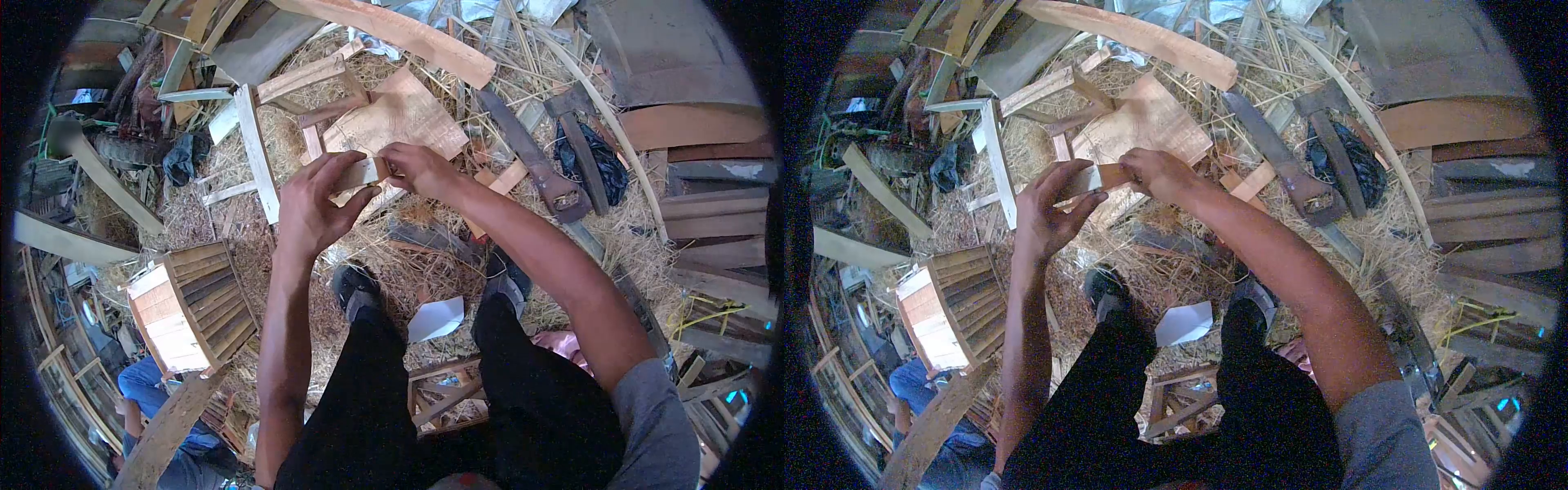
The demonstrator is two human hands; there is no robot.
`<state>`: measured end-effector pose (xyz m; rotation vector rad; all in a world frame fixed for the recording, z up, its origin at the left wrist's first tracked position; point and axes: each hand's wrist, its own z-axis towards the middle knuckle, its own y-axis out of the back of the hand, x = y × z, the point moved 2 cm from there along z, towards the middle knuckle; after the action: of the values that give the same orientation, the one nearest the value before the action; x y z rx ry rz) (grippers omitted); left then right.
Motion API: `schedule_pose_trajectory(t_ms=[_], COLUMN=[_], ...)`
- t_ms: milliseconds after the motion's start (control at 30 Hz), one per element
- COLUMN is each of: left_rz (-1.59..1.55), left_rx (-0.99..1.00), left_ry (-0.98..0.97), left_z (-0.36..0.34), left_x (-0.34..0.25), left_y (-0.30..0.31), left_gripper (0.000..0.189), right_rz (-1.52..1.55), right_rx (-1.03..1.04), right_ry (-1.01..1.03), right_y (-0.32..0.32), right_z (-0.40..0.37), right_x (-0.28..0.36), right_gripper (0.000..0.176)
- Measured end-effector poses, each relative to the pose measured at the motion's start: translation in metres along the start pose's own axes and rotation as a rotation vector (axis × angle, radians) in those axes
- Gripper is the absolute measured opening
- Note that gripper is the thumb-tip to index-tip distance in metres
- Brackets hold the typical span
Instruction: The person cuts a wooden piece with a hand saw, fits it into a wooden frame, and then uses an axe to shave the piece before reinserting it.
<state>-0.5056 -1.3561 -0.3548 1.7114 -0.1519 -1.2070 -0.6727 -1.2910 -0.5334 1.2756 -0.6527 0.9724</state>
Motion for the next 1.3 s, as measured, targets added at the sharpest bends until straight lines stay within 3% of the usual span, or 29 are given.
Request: schedule_pose_trajectory(t_ms=[200, 467, 600, 800, 1100, 1300], left_rz=[0.026, -0.017, -0.001, 0.019, 0.008, 0.001], left_rx=[-0.032, -0.093, -0.084, -0.049, -0.011, -0.016], left_ry=[-0.05, -0.086, -0.081, -0.063, -0.048, -0.059], left_z=[0.0, 0.001, 0.001, 0.0, -0.001, -0.002], left_x=[-0.002, -0.001, -0.001, -0.001, 0.002, 0.001], left_y=[0.0, -0.003, -0.002, -0.002, 0.0, 0.0], left_gripper=[0.044, 0.041, 0.04, 0.041, 0.044, 0.043], right_rz=[-0.028, -0.031, 0.005, 0.066, 0.106, -0.021], right_rx=[-0.022, -0.011, 0.017, -0.107, -0.078, -0.088], right_ry=[0.061, -0.016, -0.057, 0.071, 0.087, 0.064], right_y=[0.0, 0.003, 0.006, 0.006, 0.003, 0.002], right_z=[-0.001, -0.001, -0.002, -0.004, -0.007, -0.012], right_x=[-0.001, 0.006, 0.009, 0.003, -0.004, 0.008], right_gripper=[0.05, 0.049, 0.047, 0.047, 0.046, 0.048])
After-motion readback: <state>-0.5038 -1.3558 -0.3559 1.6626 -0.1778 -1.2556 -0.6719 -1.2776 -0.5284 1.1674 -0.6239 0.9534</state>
